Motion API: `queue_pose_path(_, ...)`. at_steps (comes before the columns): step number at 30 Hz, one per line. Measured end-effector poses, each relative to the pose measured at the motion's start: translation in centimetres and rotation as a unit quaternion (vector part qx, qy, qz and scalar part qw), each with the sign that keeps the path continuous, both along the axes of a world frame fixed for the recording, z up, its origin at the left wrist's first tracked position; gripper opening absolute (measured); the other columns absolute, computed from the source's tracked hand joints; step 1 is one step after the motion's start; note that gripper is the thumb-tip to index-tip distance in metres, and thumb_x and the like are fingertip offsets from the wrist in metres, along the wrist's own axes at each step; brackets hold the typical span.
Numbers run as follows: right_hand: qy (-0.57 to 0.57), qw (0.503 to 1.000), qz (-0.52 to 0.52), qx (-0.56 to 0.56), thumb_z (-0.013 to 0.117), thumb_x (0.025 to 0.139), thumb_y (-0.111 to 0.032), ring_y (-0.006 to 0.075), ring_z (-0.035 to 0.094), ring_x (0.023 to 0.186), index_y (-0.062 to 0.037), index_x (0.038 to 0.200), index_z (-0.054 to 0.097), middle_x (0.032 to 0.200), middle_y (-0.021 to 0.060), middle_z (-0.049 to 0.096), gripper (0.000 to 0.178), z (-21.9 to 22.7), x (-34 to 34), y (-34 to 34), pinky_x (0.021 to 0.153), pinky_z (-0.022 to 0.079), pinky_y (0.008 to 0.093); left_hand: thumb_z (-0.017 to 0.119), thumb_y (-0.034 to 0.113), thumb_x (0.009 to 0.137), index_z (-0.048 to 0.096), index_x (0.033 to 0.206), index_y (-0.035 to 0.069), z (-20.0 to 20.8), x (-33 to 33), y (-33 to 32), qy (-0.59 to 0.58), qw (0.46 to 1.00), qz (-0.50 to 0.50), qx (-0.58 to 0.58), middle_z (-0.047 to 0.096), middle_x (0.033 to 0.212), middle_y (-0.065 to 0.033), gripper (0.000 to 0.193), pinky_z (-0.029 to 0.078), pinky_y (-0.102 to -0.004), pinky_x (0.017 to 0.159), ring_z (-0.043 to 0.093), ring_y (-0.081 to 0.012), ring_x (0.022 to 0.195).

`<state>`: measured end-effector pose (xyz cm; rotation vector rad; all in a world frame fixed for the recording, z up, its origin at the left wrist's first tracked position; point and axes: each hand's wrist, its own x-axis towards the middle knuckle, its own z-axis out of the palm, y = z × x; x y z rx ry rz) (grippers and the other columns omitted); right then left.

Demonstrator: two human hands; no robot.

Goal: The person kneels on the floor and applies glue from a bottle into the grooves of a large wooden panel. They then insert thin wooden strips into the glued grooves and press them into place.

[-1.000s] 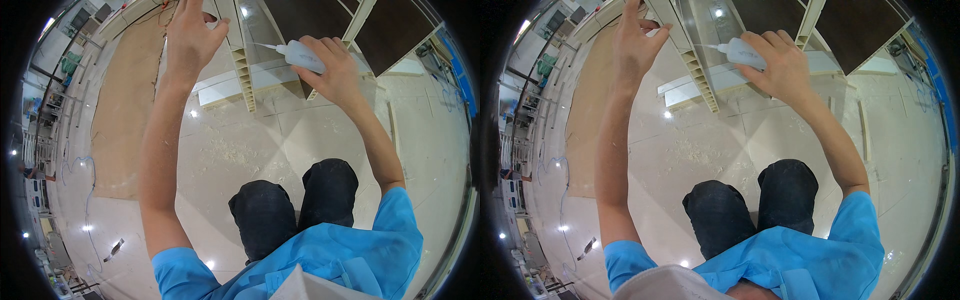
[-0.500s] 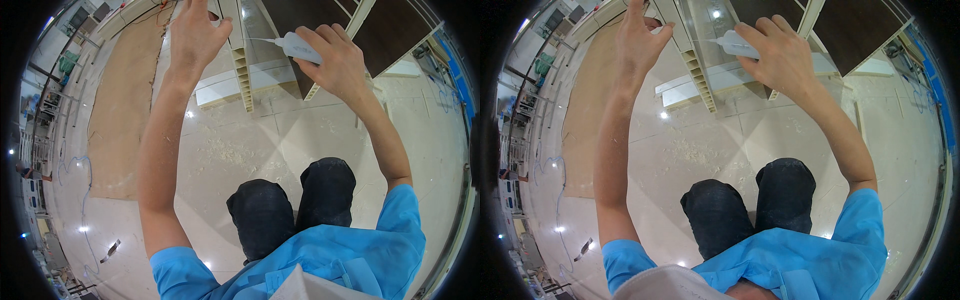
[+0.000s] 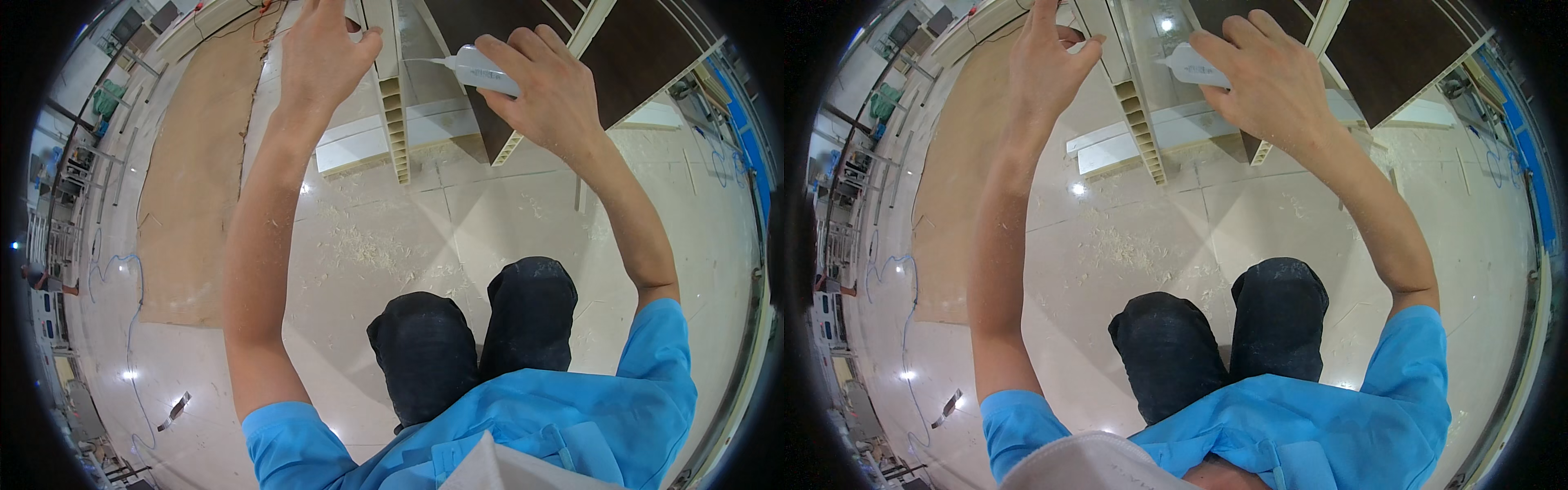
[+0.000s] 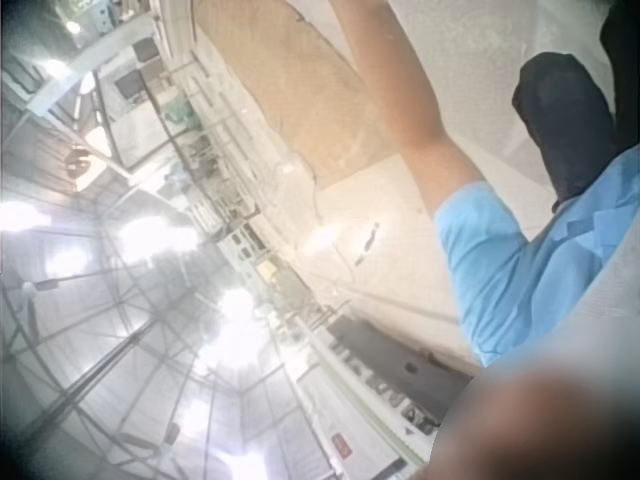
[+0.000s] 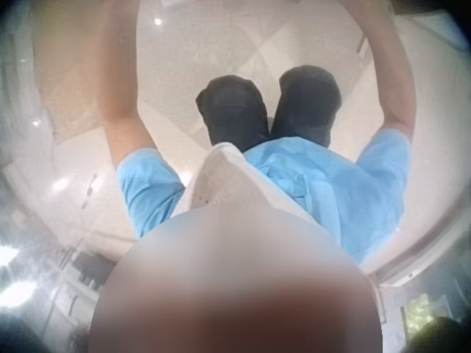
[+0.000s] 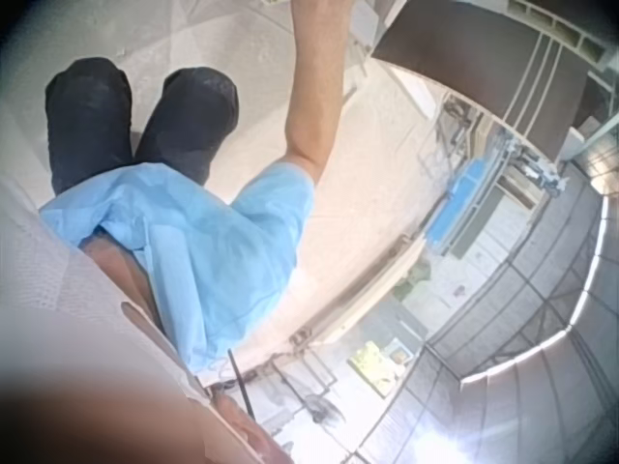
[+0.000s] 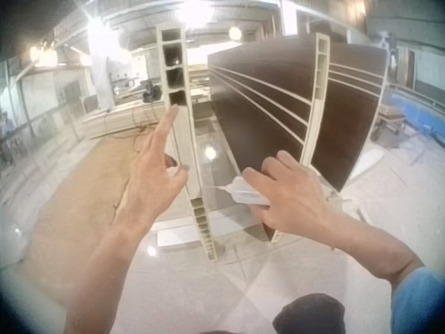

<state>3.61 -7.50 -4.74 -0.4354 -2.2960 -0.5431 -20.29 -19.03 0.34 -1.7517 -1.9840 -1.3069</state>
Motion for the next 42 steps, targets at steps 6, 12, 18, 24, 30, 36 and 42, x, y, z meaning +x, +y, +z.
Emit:
queue_pose_path(6,-0.014,1.0,0.009,0.009,0.09,0.078,-0.025,0.0203,0.062,0.099,-0.0189,0.132,0.073,0.105,-0.0008,0.065,0.057,0.8,0.0,-0.2,0.075,0.061,0.0337,0.076,-0.004,0.086,0.028,0.176,0.025,-0.4,0.3,-0.3,0.026,0.999,-0.001,0.022,0.045,0.173,-0.0164,0.106,0.062,-0.0381,0.092,0.069,-0.0244,0.089)
queue_pose_path(12,-0.017,1.0,0.008,0.011,0.09,0.078,-0.025,0.02,0.062,0.1,-0.0174,0.132,0.073,0.105,-0.0008,0.063,0.056,1.4,-0.1,-0.5,0.074,0.061,0.034,0.075,-0.004,0.086,0.028,0.176,0.026,-0.1,-0.2,0.2,0.012,1.0,0.008,-0.002,0.049,0.17,-0.0162,0.106,0.062,-0.0379,0.091,0.068,-0.0235,0.089)
queue_pose_path(18,-0.01,0.999,0.024,0.043,0.089,0.079,-0.024,0.0192,0.061,0.1,-0.0171,0.132,0.073,0.104,-0.0009,0.062,0.056,2.4,-0.2,-0.7,0.074,0.06,0.0346,0.076,-0.005,0.084,0.032,0.175,0.029,-0.5,-0.3,0.2,0.019,0.999,0.003,0.028,0.056,0.162,-0.0161,0.107,0.062,-0.0381,0.087,0.069,-0.0238,0.088)
queue_pose_path(24,-0.032,0.999,0.018,0.038,0.088,0.078,-0.019,0.0228,0.062,0.097,-0.0119,0.123,0.073,0.1,0.0044,0.062,0.048,4.6,-0.1,-1.8,0.076,0.057,0.0363,0.077,-0.006,0.082,0.034,0.174,0.03,-1.0,-0.6,0.4,0.039,0.997,-0.008,0.064,0.063,0.15,-0.0168,0.108,0.062,-0.0379,0.084,0.069,-0.0257,0.086)
queue_pose_path(30,-0.026,0.996,0.033,0.081,0.086,0.075,-0.015,0.0236,0.059,0.094,-0.0116,0.112,0.071,0.096,0.0052,0.058,0.041,6.3,-0.2,-2.7,0.072,0.055,0.0357,0.077,-0.007,0.082,0.032,0.175,0.03,-1.2,-1.0,0.7,0.066,0.995,-0.003,0.07,0.064,0.147,-0.0185,0.109,0.062,-0.0385,0.083,0.069,-0.0267,0.085)
queue_pose_path(36,-0.019,0.998,0.029,0.058,0.085,0.077,-0.014,0.0222,0.058,0.091,-0.0125,0.107,0.07,0.094,0.0038,0.059,0.034,7.0,-0.2,-2.6,0.068,0.053,0.0349,0.077,-0.006,0.082,0.032,0.175,0.031,-1.5,-1.2,1.0,0.062,0.995,0.0,0.072,0.063,0.15,-0.0203,0.109,0.062,-0.0392,0.083,0.071,-0.0288,0.087)
queue_pose_path(42,-0.006,0.997,0.036,0.075,0.084,0.078,-0.014,0.0213,0.058,0.088,-0.0118,0.105,0.071,0.092,0.0038,0.06,0.03,8.0,-0.3,-2.9,0.069,0.053,0.0344,0.077,-0.005,0.081,0.032,0.175,0.031,-1.6,-1.3,1.0,0.055,0.995,-0.018,0.08,0.063,0.152,-0.0208,0.11,0.062,-0.0401,0.082,0.071,-0.031,0.086)
